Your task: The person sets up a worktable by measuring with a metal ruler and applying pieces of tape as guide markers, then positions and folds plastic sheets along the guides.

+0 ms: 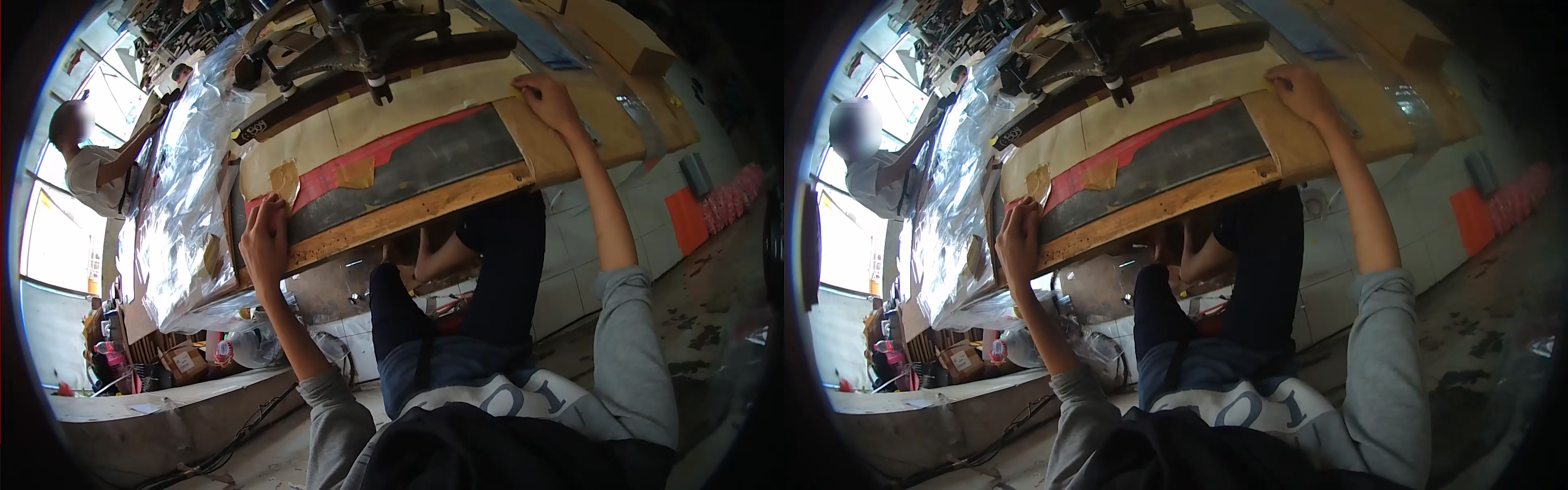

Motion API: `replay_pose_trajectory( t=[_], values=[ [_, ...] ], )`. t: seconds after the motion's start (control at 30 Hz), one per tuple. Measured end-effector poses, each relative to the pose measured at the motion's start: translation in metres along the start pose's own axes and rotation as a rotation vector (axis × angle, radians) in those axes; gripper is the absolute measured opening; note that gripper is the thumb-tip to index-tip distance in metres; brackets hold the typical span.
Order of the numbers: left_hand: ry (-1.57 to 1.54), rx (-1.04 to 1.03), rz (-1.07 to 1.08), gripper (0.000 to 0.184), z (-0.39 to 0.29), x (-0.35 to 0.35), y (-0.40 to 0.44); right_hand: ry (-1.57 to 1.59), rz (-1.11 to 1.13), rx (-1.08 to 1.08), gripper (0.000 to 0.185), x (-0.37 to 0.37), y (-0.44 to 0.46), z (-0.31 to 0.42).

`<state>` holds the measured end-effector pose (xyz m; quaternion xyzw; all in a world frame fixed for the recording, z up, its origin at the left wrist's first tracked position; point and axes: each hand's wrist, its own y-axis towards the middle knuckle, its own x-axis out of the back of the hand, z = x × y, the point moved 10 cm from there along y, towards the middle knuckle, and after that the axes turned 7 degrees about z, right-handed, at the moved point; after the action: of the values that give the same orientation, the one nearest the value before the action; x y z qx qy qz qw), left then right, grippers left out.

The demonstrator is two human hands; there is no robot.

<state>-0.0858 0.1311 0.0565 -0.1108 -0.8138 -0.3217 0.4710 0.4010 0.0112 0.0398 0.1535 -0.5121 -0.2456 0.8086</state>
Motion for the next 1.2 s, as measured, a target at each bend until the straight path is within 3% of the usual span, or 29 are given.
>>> replay_pose_trajectory(
  t=[0.6,1.2],
  values=[
    [0.031,-0.048,-0.029,0.019,-0.001,-0.004,-0.005,-0.032,-0.004,0.044,0.022,0.002,-0.006,0.01],
    [-0.034,0.116,0.004,0.014,0.001,0.001,-0.002,-0.02,-0.003,0.006,0.02,0.009,-0.007,0.025]
  ],
)
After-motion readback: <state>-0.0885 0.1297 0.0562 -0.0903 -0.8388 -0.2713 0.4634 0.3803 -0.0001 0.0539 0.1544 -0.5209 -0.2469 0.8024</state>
